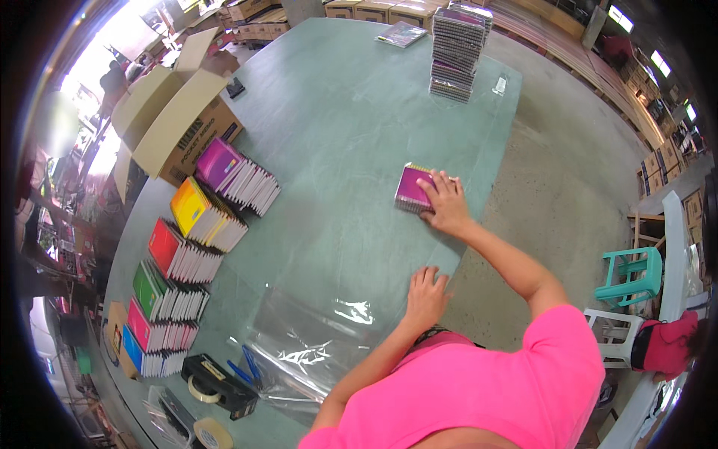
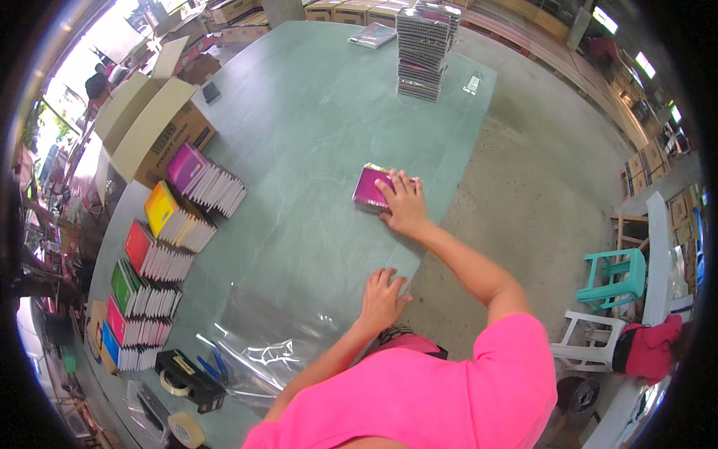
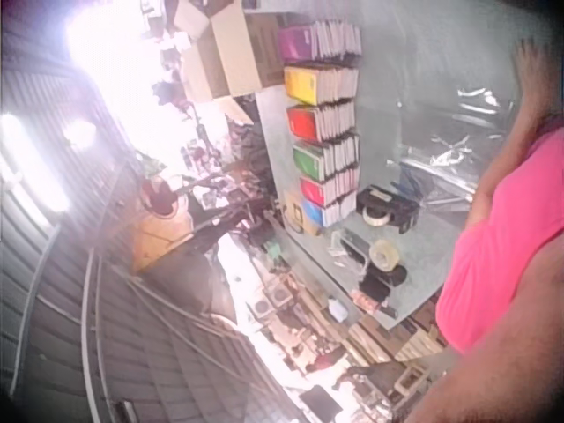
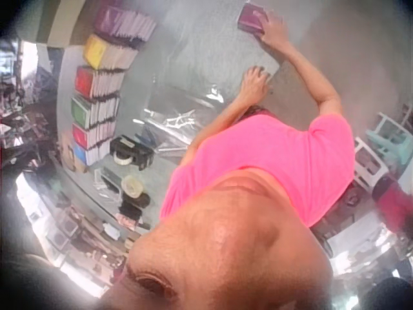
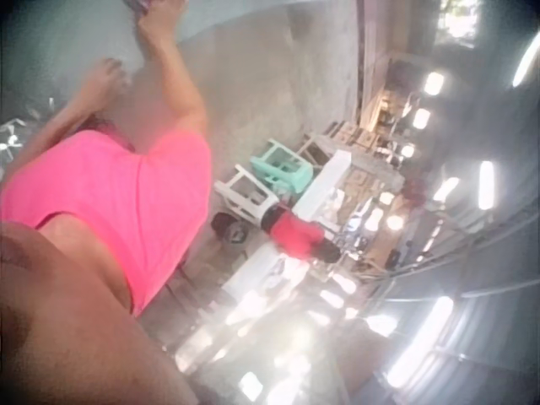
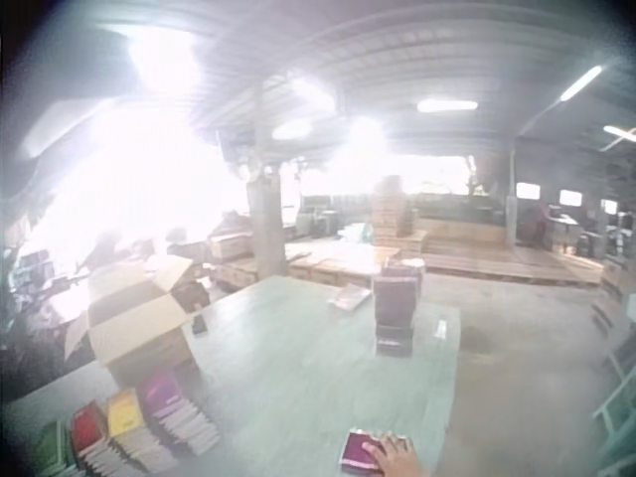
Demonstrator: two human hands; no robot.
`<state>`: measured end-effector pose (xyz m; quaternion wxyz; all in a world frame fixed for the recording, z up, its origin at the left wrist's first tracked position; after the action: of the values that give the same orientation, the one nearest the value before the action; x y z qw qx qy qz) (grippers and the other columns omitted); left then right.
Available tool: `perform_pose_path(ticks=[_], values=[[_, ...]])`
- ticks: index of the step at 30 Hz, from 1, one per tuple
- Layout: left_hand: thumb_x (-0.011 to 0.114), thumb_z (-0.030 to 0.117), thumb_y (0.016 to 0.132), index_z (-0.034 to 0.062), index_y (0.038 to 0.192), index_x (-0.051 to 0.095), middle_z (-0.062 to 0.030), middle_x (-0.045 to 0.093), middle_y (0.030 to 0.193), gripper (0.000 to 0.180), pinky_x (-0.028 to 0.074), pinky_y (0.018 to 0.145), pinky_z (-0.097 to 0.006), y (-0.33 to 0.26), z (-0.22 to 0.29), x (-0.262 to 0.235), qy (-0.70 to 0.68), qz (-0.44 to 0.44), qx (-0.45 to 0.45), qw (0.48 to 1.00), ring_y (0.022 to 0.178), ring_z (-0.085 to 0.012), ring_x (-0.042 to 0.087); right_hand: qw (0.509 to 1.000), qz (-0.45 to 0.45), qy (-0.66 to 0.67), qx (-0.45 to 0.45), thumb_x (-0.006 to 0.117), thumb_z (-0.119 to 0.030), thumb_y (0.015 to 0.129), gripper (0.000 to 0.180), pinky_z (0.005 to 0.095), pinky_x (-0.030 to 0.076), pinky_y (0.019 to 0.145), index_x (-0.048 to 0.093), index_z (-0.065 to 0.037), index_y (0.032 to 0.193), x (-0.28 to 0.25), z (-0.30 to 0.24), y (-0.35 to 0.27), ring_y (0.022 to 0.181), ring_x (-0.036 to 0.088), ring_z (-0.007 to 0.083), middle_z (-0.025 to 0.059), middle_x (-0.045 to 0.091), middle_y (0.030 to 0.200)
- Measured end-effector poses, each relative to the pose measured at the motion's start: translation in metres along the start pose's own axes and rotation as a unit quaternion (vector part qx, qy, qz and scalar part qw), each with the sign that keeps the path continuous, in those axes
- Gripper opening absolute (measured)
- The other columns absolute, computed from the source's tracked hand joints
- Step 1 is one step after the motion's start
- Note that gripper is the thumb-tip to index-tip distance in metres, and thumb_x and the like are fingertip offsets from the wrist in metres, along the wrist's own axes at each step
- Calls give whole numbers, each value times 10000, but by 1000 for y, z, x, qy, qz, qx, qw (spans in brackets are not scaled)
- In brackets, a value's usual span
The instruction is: The person places stacks of small notebooks into clear plastic bags and seals them with adhesive tape.
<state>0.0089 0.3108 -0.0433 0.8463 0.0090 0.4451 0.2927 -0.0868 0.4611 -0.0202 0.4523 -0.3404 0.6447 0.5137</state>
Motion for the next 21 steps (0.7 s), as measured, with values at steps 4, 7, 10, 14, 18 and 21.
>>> perform_pose_path(ticks=[4,7,10,14,18,21], values=[[676,288,754,94,995,585,-105,516,1068,323,356,865,-422,3,-19,6,-9,31,11,999,1031,-294,459,995,-21,-36,92,779,-281,577,716,505,306,978,512,-200,1236,14,90,77,1169,420,317,87,435,1296],[655,304,779,101,972,586,-84,517,1044,288,352,856,-409,10,-12,8,9,17,-1,1000,1017,-276,464,995,10,-56,77,670,-148,702,573,429,332,996,517,-204,1252,52,182,131,1172,455,295,63,502,1267],[643,307,787,104,948,575,-73,511,1017,268,347,860,-407,16,-9,3,17,12,-9,1000,1008,-265,465,991,126,-24,37,429,-84,846,440,485,305,1012,508,-215,1259,81,250,173,1176,470,313,97,524,1259],[628,315,786,96,932,542,-75,495,994,277,345,873,-403,3,-16,-1,46,31,-55,997,1008,-263,459,989,142,-6,-50,511,-90,790,426,435,337,994,516,-98,1216,88,167,202,1147,479,354,166,533,1212],[621,315,761,87,910,519,-84,484,1005,291,347,894,-403,14,-10,6,38,28,-2,999,1035,-261,442,993,49,-103,-11,608,-244,807,552,461,273,1024,428,-81,1303,97,132,176,1257,335,381,229,350,1360],[613,266,747,73,882,542,-94,514,976,246,374,864,-407,-1,-28,0,-82,66,-8,994,992,-278,486,960,41,180,-209,571,-155,827,472,452,259,1039,459,-63,1276,61,-91,131,1264,339,364,194,377,1361]])
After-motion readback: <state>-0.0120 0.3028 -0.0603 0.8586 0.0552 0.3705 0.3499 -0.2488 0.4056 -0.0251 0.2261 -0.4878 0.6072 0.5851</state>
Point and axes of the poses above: each hand's wrist, its own y-axis towards the middle knuckle, its own x-axis out of the palm, z = x × y, the point moved 9 cm from there along y, towards the middle knuckle
